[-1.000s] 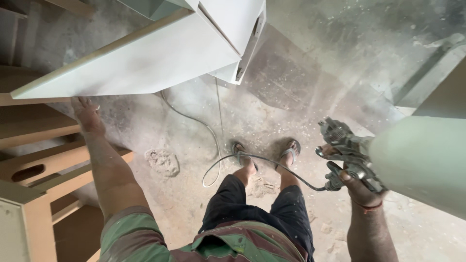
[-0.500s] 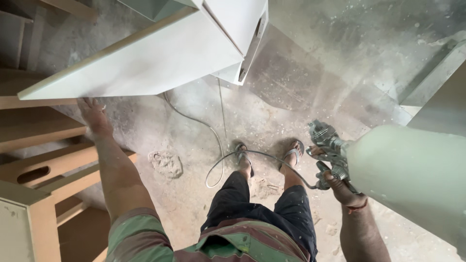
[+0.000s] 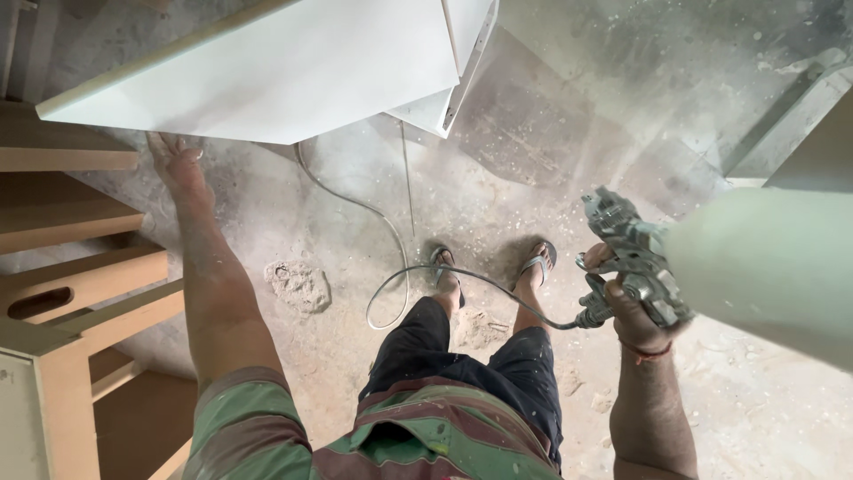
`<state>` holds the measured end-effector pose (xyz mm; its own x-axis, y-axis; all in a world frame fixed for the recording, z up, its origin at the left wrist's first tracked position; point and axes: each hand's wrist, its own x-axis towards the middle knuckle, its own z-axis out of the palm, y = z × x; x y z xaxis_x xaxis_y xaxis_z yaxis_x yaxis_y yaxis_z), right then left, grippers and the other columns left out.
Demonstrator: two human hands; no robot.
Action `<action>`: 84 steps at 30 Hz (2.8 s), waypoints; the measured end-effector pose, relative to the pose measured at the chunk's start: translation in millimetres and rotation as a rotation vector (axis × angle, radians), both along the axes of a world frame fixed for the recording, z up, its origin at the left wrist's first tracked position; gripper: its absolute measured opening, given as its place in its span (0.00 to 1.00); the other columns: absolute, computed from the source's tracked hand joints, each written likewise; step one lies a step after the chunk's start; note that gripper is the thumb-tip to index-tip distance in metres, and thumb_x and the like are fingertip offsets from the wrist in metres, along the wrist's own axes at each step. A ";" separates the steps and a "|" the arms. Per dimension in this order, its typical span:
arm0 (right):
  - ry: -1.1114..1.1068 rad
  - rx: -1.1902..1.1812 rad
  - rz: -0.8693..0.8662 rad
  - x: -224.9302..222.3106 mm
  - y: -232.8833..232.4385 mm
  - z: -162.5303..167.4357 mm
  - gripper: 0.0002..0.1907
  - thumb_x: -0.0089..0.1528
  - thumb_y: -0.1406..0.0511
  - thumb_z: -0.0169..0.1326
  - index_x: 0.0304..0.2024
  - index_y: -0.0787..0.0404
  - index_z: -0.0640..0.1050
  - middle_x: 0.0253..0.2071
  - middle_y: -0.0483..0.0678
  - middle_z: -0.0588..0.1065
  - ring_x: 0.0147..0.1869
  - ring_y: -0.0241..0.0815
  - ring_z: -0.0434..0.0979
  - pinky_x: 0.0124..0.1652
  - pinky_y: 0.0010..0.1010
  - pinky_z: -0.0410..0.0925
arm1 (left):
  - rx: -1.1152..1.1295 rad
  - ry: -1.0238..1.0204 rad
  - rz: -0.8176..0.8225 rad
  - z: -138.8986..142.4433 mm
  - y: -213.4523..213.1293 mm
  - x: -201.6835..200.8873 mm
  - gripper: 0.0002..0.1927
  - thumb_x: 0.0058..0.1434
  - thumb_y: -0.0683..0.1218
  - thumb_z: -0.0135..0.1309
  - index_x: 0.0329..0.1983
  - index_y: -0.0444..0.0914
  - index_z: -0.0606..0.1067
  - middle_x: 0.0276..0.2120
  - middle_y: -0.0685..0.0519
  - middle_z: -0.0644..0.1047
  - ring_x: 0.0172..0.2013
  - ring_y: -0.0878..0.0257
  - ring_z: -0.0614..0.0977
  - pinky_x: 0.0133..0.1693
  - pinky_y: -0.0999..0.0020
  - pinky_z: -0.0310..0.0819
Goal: The person uses a spray gun connected to a hose to apply white paint to wooden furniture parts, including cabinet frames and panels, moving around the pieces to coat different surfaces. They occasionally touch or reposition a panel and manage the hose while spraying.
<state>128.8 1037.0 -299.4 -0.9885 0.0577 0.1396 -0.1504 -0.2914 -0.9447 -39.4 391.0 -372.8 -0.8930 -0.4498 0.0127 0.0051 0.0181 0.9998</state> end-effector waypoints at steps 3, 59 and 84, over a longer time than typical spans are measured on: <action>0.035 0.075 -0.084 31.9 -0.5 -3.3 0.22 0.65 0.68 0.62 0.58 0.69 0.72 0.43 0.57 0.78 0.46 0.47 0.81 0.48 0.38 0.76 | 0.100 0.020 -0.019 -6.8 -4.3 22.6 0.55 0.52 0.26 0.43 0.83 0.35 0.39 0.81 0.42 0.46 0.81 0.49 0.50 0.79 0.54 0.42; -0.021 0.030 -0.185 55.8 -38.3 -45.7 0.13 0.64 0.73 0.59 0.50 0.70 0.77 0.42 0.53 0.79 0.40 0.43 0.80 0.40 0.31 0.75 | 0.064 -0.081 -0.013 -18.0 -28.4 26.5 0.54 0.55 0.26 0.47 0.83 0.39 0.42 0.82 0.46 0.47 0.82 0.53 0.49 0.81 0.56 0.38; -0.391 0.108 -0.163 -38.8 -56.1 -121.5 0.16 0.62 0.73 0.60 0.53 0.67 0.74 0.39 0.48 0.78 0.41 0.37 0.80 0.42 0.28 0.76 | 0.135 -0.206 0.093 -21.3 -9.7 14.2 0.54 0.59 0.28 0.49 0.82 0.42 0.37 0.83 0.48 0.43 0.81 0.45 0.49 0.78 0.51 0.42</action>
